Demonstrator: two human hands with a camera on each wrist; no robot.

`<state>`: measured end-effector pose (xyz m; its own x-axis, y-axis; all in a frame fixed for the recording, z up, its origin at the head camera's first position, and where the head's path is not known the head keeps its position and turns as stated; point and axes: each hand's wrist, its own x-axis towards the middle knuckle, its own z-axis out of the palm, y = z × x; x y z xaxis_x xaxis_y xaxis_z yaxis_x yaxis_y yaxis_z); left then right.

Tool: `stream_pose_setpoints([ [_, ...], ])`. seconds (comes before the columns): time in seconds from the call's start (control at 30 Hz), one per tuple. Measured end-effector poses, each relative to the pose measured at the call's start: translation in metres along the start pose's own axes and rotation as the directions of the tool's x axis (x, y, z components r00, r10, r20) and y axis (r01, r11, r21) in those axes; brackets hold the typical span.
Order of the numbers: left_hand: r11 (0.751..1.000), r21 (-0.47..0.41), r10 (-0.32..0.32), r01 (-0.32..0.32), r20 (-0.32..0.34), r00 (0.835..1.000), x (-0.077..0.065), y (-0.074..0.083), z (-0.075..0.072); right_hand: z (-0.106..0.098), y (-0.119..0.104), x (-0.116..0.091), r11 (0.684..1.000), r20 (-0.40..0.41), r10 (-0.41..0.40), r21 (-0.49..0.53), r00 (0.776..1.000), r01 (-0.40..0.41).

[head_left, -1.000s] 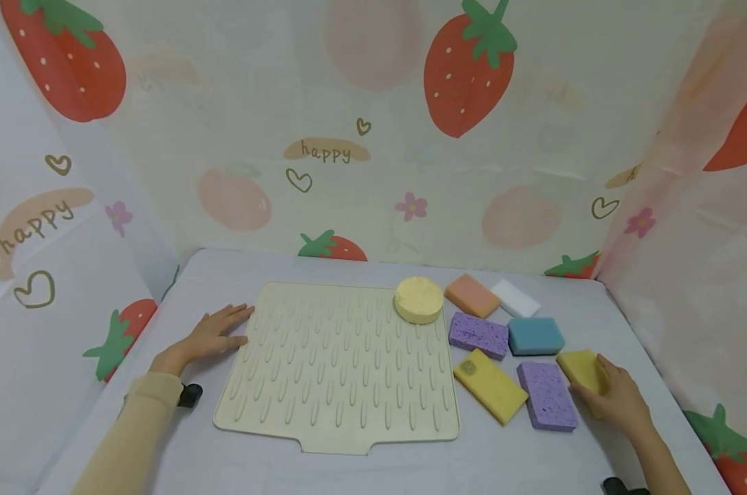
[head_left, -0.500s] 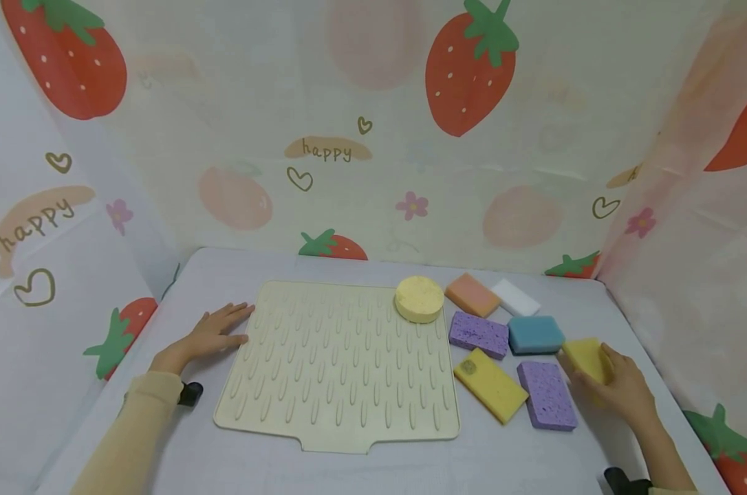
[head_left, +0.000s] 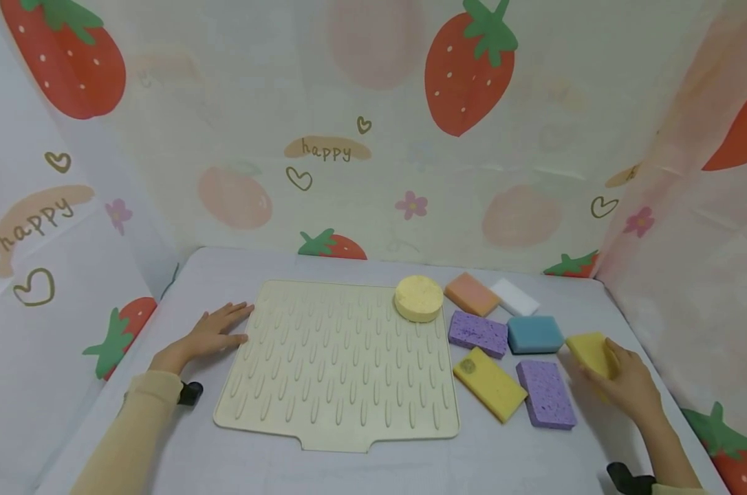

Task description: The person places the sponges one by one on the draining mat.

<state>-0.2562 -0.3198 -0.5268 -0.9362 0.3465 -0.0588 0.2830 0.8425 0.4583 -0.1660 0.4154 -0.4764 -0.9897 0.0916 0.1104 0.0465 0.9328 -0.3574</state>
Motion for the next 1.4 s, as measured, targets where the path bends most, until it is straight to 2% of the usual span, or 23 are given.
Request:
stream_pose_setpoints([
  [0.27, 1.000, 0.009, 0.004, -0.004, -0.002, 1.000, 0.000, -0.003, 0.001, -0.001, -0.015, 0.001, 0.999, 0.010, 0.019, 0.027, 1.000, -0.020],
  [0.4, 1.000, 0.003, 0.007, -0.007, -0.002, 1.000, 0.000, -0.003, 0.002, -0.002, -0.026, 0.002, 0.999, 0.004, 0.004, 0.036, 1.000, -0.004],
  [0.93, 1.000, -0.012, 0.010, -0.010, -0.002, 1.000, -0.001, 0.000, 0.001, 0.004, -0.069, 0.015, 0.994, 0.052, -0.106, 0.045, 0.993, 0.103],
  [1.4, 1.000, -0.005, -0.001, 0.001, -0.011, 1.000, 0.000, -0.001, 0.001, 0.021, -0.100, 0.027, 0.963, 0.033, -0.257, 0.089, 0.966, 0.253],
])
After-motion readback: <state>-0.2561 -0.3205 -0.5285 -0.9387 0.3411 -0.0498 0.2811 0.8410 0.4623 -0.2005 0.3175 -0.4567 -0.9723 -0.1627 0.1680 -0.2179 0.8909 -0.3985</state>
